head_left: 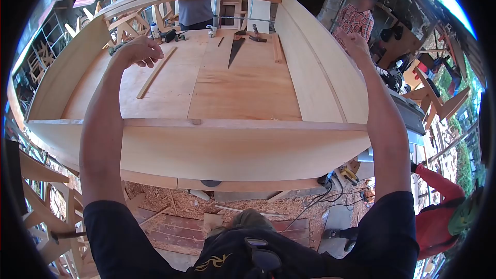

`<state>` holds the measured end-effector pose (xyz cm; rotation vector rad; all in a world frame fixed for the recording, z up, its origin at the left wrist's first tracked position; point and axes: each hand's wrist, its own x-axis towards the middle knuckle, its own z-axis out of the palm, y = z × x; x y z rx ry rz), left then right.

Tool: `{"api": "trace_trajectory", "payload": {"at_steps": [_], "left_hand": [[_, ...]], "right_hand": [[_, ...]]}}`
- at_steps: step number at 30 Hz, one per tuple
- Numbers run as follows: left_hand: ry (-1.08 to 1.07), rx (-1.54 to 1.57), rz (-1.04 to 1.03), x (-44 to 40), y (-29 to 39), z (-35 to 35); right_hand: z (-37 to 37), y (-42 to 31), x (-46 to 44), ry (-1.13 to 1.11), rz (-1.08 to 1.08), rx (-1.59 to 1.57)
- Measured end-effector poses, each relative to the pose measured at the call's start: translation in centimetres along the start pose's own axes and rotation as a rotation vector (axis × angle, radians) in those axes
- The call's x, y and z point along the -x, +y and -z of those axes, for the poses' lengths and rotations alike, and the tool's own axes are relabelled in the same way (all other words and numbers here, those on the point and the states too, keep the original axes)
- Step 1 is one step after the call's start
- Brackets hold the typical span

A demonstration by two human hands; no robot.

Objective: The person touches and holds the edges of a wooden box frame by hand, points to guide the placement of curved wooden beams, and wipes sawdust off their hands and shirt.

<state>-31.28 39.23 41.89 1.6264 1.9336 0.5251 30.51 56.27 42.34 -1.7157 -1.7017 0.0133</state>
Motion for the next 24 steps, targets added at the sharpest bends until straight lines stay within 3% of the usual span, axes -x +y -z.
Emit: {"api": "trace_trajectory", "payload": {"at_steps": [2, 5, 8, 13, 16, 17, 18, 20, 21, 23, 24], "left_hand": [[0.078, 0.02, -0.041, -1.2, -0.8, 0.7], [0.165, 0.078, -0.13, -0.7, 0.5, 0.0], [0.127, 0.38, -0.318, -0.3, 2.8, -0.8], [-0.14, 0.792, -0.587, 3.5, 14.8, -4.8], [-0.197, 1.005, -0.682, 8.3, 22.7, -8.4], [-0.35, 1.217, -0.693, 6.3, 24.0, -7.7], [-0.511, 1.43, -0.703, 2.6, 25.8, -6.0], [-0.458, 1.638, -0.786, 2.0, 26.2, -5.0], [-0.235, 1.619, -0.851, 4.6, 25.7, -5.2], [0.031, 1.438, -0.855, 5.4, 24.3, -4.2], [0.072, 1.288, -0.794, 4.0, 22.6, -2.3]], "right_hand": [[0.0, -1.3, 0.9, 0.089, 0.108, -0.147], [1.9, -5.8, 3.3, -0.008, 0.221, -0.182], [2.2, -8.4, 3.2, 0.137, 0.489, -0.372], [5.5, -19.3, 7.0, 0.331, 0.959, -0.503], [5.7, -26.3, 11.2, 0.286, 0.97, -0.793], [5.2, -28.1, 12.9, 0.264, 0.929, -0.976], [4.9, -28.3, 12.8, 0.307, 1.016, -0.914], [2.3, -27.9, 11.8, 0.385, 1.178, -0.79], [0.7, -27.6, 11.7, 0.421, 1.247, -0.733], [0.5, -26.7, 11.7, 0.249, 1.213, -0.501], [1.8, -24.3, 11.5, 0.046, 1.099, -0.33]]}}
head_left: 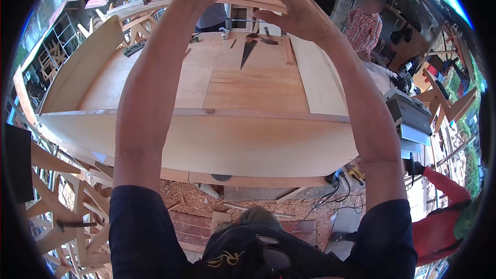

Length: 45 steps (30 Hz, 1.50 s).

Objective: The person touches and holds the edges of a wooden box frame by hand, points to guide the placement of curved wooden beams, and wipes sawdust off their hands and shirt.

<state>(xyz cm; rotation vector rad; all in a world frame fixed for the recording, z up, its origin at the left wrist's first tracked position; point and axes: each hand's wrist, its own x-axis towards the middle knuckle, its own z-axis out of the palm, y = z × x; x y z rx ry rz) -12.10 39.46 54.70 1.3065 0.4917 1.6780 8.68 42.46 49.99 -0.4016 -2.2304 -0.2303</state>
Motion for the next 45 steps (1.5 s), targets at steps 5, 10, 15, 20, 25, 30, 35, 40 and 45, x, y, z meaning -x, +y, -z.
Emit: {"api": "trace_trajectory", "payload": {"at_steps": [5, 10, 15, 20, 25, 30, 35, 40, 45], "left_hand": [[0.009, -1.06, -0.252, 0.7, 1.1, 9.6], [0.144, -1.515, -0.163, 1.4, -0.1, 18.6], [0.043, -1.827, -0.05, 5.1, -4.3, 25.6], [-0.011, -1.549, 0.882, 5.9, -3.9, 23.5], [-0.089, -1.342, 1.08, 6.3, -4.4, 22.6], [-0.148, -1.26, 1.04, 6.3, -4.4, 22.4], [-0.186, -1.15, 1.069, 7.0, -3.7, 22.8], [-0.115, -1.103, 1.047, 7.4, -1.7, 23.4], [-0.133, -1.076, 1.047, 6.9, -2.2, 24.0]], "right_hand": [[4.3, 4.9, 2.4, 0.048, -0.252, -0.018], [4.3, 9.7, 6.3, 0.083, -0.39, 0.114], [2.0, 13.7, 9.1, -0.026, -0.482, 0.086], [1.8, 11.8, 9.2, -0.145, -0.643, 0.022], [3.2, 12.8, 7.2, -0.138, -0.44, 0.101], [3.4, 7.6, 5.5, -0.307, -0.772, -0.186], [2.0, 11.2, 9.5, -0.475, -0.724, 0.023], [2.7, 14.2, 11.2, -0.223, -0.819, 0.236], [3.0, 15.5, 13.5, -0.24, -0.878, 0.479]]}}
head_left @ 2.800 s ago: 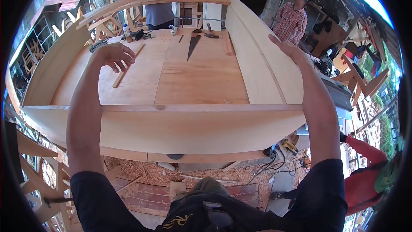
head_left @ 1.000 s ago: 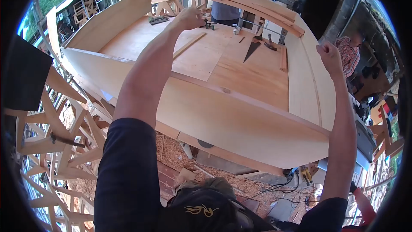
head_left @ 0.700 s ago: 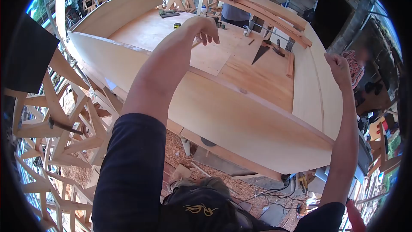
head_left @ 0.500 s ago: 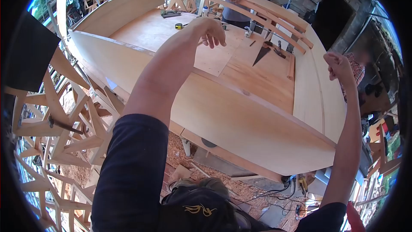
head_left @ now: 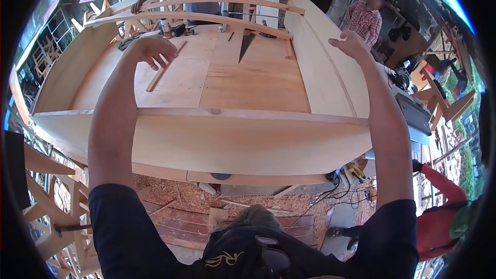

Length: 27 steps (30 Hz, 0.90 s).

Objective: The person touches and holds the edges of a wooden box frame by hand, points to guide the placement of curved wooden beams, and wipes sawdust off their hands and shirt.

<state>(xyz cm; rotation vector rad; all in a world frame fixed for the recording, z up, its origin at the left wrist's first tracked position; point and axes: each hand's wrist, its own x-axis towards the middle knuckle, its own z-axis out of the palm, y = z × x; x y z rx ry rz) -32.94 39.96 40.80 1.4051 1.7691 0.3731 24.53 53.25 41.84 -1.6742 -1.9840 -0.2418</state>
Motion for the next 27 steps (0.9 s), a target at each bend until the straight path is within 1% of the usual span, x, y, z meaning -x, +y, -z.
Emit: {"api": "trace_trajectory", "payload": {"at_steps": [3, 6, 9, 12, 13, 16, 19, 22, 24, 25, 27], "left_hand": [[0.022, -0.008, 0.006, -0.1, 0.4, -0.3], [0.05, 0.005, 0.035, 1.2, 0.6, -0.4], [0.04, 0.018, 0.006, 0.0, 0.3, -0.2], [0.046, 0.004, -0.011, 0.4, 0.5, -0.3], [0.04, 0.001, -0.018, 0.3, 0.5, -0.2], [0.04, 0.0, -0.016, 0.5, 0.4, -0.4], [0.042, -0.003, -0.004, 0.4, 0.5, -0.3], [0.012, -0.01, 0.012, 0.0, 0.0, 0.2], [0.022, -0.023, 0.03, 0.0, 0.3, -0.1], [0.035, -0.037, 0.006, 0.1, 0.1, -0.2], [-0.029, -0.034, 0.032, -0.2, -0.4, -1.2]], "right_hand": [[0.7, -0.1, -0.3, -0.312, -0.077, -0.095], [0.4, -0.6, -0.7, -0.395, -0.061, -0.101], [0.1, 0.0, -0.5, -0.356, -0.026, -0.163], [0.3, -0.2, -0.4, -0.382, -0.01, -0.141], [0.1, -0.2, -0.5, -0.363, -0.019, -0.131], [0.6, -0.3, -0.9, -0.407, -0.085, -0.088], [0.7, -0.7, -0.3, -0.259, -0.11, -0.081], [1.0, -0.7, -0.8, -0.27, -0.217, -0.032], [0.7, -0.1, -1.1, -0.228, -0.221, -0.045], [0.2, 0.6, -0.9, -0.212, -0.229, -0.05], [-0.9, 2.0, 0.6, -0.205, -0.201, -0.02]]}}
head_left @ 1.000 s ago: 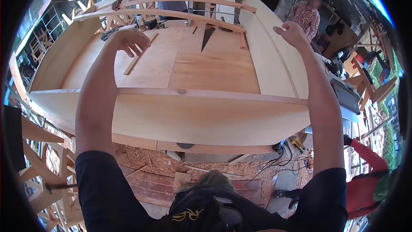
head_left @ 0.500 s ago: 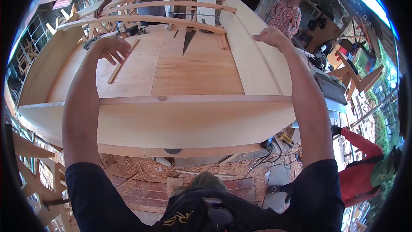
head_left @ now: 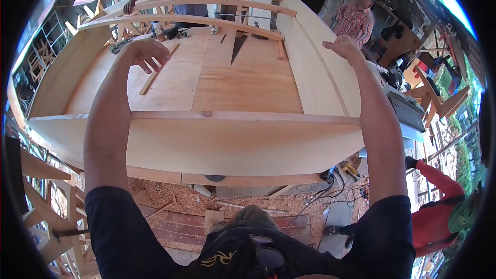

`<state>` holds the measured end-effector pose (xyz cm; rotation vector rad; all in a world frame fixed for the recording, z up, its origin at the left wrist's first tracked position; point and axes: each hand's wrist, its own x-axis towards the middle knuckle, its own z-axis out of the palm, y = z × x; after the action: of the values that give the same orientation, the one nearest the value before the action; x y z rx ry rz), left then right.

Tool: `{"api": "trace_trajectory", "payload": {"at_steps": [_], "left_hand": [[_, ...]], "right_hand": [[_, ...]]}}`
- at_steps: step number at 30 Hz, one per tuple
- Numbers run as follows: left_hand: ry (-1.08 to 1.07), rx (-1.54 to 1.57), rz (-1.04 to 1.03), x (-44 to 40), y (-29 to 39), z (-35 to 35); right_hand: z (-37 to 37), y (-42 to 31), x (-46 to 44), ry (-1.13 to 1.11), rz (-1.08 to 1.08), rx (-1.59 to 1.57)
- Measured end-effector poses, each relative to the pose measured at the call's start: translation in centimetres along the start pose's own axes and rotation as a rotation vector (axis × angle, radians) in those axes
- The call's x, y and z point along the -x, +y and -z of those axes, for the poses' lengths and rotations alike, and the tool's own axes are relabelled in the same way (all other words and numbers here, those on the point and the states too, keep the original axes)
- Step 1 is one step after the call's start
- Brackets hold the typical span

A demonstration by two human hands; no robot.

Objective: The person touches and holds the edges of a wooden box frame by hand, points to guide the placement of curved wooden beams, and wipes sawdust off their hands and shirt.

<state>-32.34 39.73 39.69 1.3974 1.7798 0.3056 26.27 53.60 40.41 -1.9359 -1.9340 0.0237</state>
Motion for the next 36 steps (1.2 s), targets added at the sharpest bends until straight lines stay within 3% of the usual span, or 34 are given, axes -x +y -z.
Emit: {"api": "trace_trajectory", "payload": {"at_steps": [3, 5, 7, 13, 36], "left_hand": [[0.017, 0.024, 0.017, 0.2, 0.9, 1.4], [0.032, 0.033, -0.018, -0.9, -0.4, 1.4], [-0.007, 0.073, -0.014, -1.1, -0.7, 2.0], [-0.002, 0.081, -0.007, -0.6, -0.4, 1.7], [0.053, 0.007, 0.033, 1.0, 0.9, 0.5]], "right_hand": [[-0.4, 0.8, -1.8, 0.242, 0.118, 0.02], [1.8, -0.9, -0.5, 0.006, -0.024, -0.043], [0.9, -0.1, -2.2, -0.041, 0.027, -0.052], [0.7, -0.3, -1.1, -0.027, 0.065, -0.152], [0.8, -0.2, -1.7, -0.038, 0.024, 0.087]]}}
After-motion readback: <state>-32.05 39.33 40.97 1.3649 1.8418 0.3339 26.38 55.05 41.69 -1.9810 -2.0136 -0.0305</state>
